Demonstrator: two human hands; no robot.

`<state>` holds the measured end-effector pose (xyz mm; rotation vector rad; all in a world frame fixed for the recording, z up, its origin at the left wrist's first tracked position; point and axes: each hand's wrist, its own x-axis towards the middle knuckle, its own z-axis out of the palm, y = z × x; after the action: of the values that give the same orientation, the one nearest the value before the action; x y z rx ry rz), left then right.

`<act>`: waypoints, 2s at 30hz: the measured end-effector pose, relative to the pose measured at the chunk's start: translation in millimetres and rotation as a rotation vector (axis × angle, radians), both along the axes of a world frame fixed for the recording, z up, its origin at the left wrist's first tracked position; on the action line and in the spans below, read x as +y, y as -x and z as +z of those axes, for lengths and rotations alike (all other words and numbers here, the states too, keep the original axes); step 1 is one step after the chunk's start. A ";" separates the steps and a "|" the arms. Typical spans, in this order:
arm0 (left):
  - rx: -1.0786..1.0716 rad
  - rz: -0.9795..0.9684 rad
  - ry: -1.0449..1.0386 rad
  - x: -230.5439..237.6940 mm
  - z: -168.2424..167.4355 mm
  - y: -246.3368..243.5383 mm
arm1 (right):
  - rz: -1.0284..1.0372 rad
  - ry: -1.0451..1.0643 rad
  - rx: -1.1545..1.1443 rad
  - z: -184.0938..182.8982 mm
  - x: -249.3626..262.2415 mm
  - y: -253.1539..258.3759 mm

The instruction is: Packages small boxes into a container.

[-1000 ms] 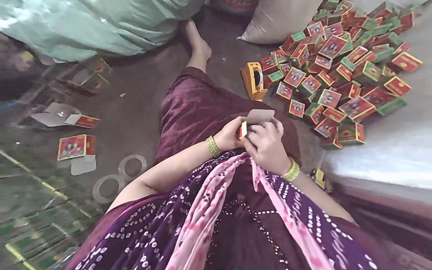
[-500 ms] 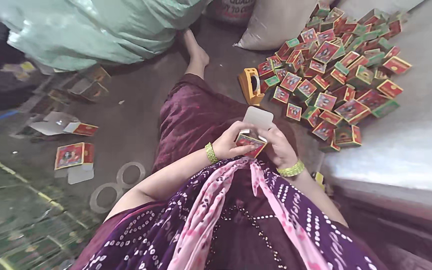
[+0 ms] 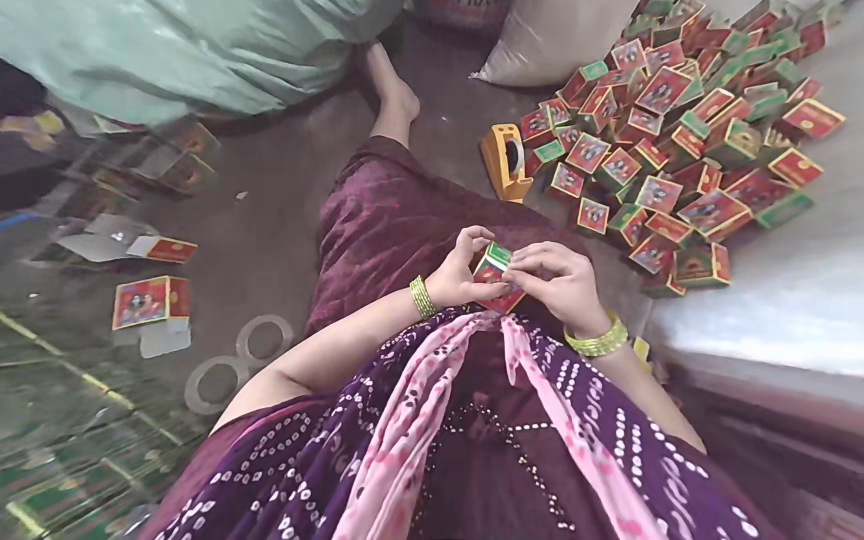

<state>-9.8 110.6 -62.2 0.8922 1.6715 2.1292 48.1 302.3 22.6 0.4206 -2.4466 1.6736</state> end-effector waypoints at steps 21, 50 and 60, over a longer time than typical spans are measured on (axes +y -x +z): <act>-0.245 0.082 0.032 -2.5 10.7 0.0 | 0.065 -0.413 0.208 -12.7 -2.6 4.8; -0.489 0.281 0.114 3.3 -7.4 43.5 | -0.654 -0.027 -0.803 -88.9 97.1 218.6; -0.457 0.326 0.129 1.9 -8.0 38.3 | -0.523 -0.438 -0.738 -97.5 89.1 210.1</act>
<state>-48.1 112.5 -70.2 0.0793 1.7621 2.1729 -162.1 391.5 -74.9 -0.8922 -3.0256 1.1812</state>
